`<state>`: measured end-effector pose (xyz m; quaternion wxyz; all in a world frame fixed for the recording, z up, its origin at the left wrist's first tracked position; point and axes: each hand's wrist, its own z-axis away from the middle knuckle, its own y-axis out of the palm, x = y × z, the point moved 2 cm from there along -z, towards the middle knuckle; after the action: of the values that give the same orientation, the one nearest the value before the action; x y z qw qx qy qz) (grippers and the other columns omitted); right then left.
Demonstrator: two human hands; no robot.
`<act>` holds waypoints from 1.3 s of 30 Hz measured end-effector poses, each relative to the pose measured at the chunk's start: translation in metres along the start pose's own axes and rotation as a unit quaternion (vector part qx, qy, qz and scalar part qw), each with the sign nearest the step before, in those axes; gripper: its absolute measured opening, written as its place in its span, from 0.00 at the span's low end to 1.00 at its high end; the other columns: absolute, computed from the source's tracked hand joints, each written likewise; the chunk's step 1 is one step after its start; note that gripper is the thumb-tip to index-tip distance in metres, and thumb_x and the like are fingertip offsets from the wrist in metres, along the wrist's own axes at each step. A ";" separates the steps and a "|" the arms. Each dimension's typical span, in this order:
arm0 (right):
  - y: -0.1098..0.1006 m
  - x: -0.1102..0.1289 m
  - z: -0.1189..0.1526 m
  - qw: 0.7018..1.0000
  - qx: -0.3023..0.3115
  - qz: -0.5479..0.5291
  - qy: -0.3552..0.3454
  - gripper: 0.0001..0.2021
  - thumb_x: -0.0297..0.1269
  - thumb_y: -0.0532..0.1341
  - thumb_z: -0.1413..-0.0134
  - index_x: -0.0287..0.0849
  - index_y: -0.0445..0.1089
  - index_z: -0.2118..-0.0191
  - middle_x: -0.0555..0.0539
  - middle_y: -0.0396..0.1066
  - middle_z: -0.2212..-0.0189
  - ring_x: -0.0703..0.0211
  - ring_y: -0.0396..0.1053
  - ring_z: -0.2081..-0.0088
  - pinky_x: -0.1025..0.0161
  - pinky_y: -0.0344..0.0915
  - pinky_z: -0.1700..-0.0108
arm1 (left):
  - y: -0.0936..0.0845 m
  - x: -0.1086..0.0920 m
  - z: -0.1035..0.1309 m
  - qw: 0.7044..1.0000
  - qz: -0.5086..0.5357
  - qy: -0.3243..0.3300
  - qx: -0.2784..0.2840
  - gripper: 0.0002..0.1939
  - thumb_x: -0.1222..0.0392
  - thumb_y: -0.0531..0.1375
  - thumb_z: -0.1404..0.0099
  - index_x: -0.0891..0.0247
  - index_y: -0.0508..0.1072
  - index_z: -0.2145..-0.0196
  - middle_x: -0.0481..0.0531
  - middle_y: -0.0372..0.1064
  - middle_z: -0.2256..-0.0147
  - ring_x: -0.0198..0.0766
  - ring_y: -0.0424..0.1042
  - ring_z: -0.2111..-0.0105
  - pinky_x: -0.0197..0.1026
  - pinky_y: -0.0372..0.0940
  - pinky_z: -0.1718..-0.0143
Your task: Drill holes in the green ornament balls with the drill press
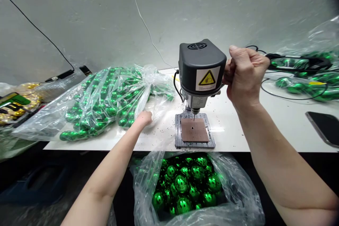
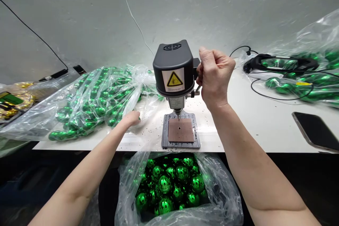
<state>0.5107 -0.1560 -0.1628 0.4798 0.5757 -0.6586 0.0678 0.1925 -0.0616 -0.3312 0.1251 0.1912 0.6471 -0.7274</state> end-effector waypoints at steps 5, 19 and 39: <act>0.000 -0.001 -0.001 1.000 -0.004 0.018 0.008 0.21 0.31 0.61 0.44 0.45 0.55 0.86 0.57 0.51 0.89 0.72 0.46 0.88 0.64 0.40 0.88 | -0.016 -0.022 0.021 0.962 0.259 -0.019 -0.090 0.21 0.52 0.63 0.36 0.59 0.71 0.47 0.56 0.73 0.59 0.44 0.75 0.62 0.44 0.70 0.59; -0.003 -0.006 -0.002 0.998 0.002 0.055 -0.004 0.23 0.41 0.63 0.43 0.45 0.52 0.83 0.56 0.49 0.87 0.70 0.46 0.86 0.64 0.41 0.86 | 0.041 -0.076 0.067 0.727 0.672 -0.037 0.137 0.20 0.51 0.68 0.39 0.66 0.73 0.56 0.60 0.76 0.57 0.35 0.74 0.67 0.39 0.71 0.64; 0.009 -0.011 -0.024 0.993 0.021 0.082 0.087 0.24 0.34 0.57 0.34 0.46 0.49 0.81 0.59 0.47 0.89 0.72 0.42 0.86 0.66 0.41 0.85 | 0.111 -0.106 0.063 0.882 0.445 0.140 0.063 0.31 0.52 0.71 0.45 0.64 0.72 0.46 0.58 0.74 0.52 0.45 0.73 0.54 0.45 0.66 0.50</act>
<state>0.5154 -0.1302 -0.1539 0.5154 0.5217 -0.6580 0.1708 0.3277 -0.1454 -0.3781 0.3315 0.5659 0.4575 -0.6004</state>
